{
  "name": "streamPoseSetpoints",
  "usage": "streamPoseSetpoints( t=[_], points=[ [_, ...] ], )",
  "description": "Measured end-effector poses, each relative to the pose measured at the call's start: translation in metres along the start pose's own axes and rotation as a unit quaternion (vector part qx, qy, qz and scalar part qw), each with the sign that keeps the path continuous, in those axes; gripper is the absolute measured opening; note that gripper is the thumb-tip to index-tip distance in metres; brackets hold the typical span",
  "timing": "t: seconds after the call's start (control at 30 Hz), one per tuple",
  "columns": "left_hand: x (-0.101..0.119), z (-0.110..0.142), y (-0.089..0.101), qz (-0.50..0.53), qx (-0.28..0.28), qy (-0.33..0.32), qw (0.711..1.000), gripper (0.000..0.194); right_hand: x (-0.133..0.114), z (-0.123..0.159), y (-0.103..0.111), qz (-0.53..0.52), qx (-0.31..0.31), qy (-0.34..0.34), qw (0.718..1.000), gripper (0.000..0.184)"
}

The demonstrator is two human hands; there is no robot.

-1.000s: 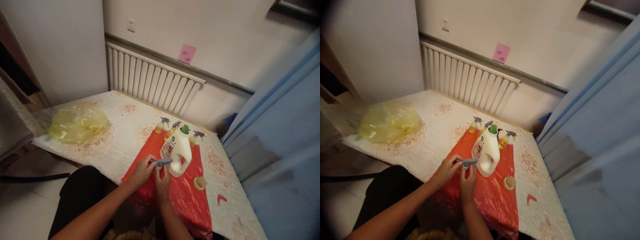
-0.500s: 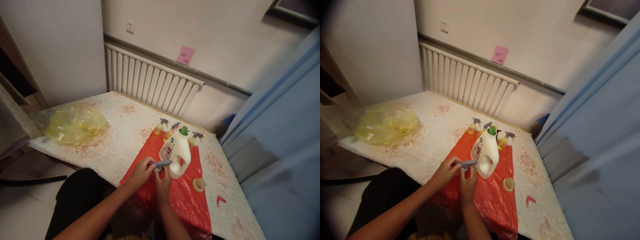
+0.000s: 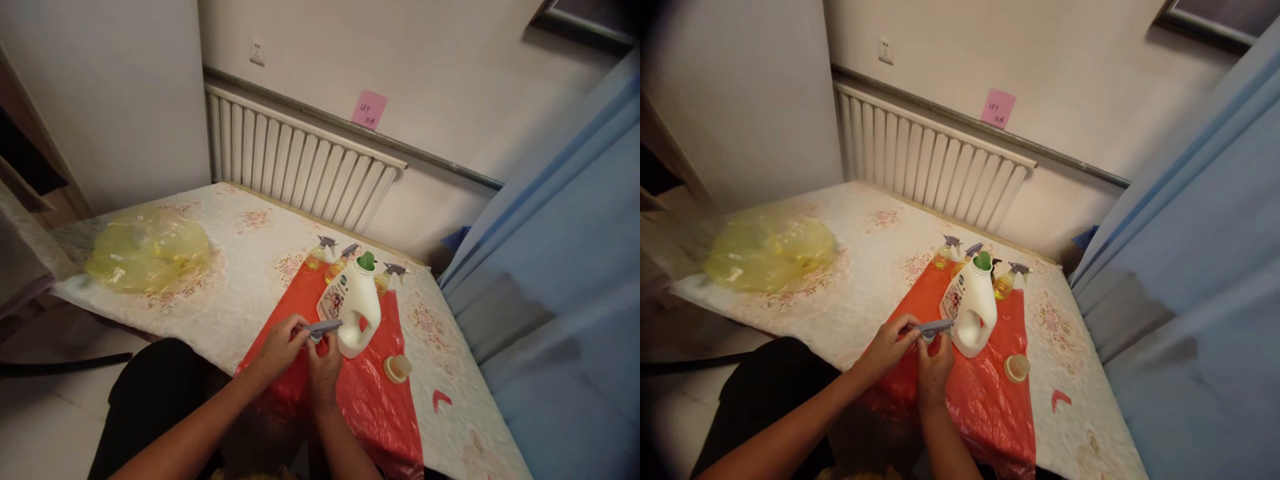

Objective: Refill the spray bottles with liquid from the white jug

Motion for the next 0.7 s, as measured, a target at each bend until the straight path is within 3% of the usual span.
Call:
streamPoseSetpoints(
  t=[0.17,0.43,0.57,0.7],
  points=[
    [0.001,0.0,0.002,0.008,0.0,-0.001,1.0,0.013,-0.001,0.001,0.001,-0.012,-0.035,0.029,0.999,0.028],
    [0.0,0.002,0.003,0.02,0.001,0.001,1.0,0.015,0.002,-0.001,0.0,0.008,-0.029,-0.001,1.0,0.033],
    [-0.007,0.004,0.009,0.012,0.03,0.01,0.999,0.02,0.016,0.006,-0.001,0.037,-0.082,0.019,0.996,0.053],
    [-0.021,0.003,0.016,-0.031,0.055,0.018,0.998,0.021,0.037,0.014,-0.005,0.083,-0.073,-0.004,0.994,0.072]
  ],
)
Point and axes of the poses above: each hand's wrist, its own z-axis away from the middle knuckle, its own y-axis out of the back of the hand, x = y × z, the point moved 2 cm from there along -z, towards the middle knuckle, and after that the axes turned 5 degrees about z, right-handed, at the moved point
